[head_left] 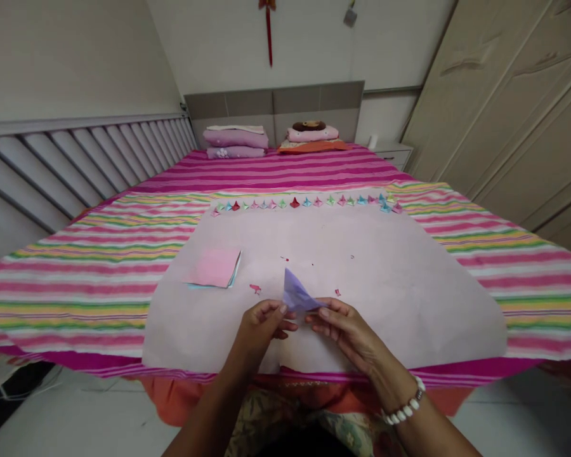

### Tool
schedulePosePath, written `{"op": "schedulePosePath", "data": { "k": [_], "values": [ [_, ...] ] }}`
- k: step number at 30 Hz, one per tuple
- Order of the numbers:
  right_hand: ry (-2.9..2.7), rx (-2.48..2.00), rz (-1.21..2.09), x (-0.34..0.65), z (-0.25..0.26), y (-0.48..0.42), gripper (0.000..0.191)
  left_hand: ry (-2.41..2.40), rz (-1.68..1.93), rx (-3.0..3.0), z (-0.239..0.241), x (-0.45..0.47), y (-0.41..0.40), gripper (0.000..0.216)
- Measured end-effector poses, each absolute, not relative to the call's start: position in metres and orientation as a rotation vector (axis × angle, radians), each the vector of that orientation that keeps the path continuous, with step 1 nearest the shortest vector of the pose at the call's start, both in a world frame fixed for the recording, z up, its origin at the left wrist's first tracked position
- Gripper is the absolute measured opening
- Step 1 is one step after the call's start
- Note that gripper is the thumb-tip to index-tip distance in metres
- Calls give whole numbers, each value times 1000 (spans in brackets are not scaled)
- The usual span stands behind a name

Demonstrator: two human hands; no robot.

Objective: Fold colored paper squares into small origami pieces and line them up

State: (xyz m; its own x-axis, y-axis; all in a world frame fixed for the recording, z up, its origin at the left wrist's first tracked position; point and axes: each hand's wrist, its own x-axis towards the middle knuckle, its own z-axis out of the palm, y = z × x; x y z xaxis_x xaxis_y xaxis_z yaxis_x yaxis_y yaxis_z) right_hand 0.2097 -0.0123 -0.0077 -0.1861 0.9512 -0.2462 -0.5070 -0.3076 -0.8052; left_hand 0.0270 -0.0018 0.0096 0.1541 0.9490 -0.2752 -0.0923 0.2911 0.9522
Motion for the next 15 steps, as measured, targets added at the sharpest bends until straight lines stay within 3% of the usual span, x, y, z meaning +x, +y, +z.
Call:
{"op": "schedulePosePath", "data": {
  "k": [4,10,15],
  "values": [
    [-733,-976,1514,204,-10,-10,23,1150,1004,958,4,30,-2,30],
    [-824,-1003,1296,198,-8,-14,23,1151,1100,960,-3,33,-2,26],
    [-874,-971,1369,198,-1,-15,59,1133,1147,1058,-2,33,-2,24]
  ]
}}
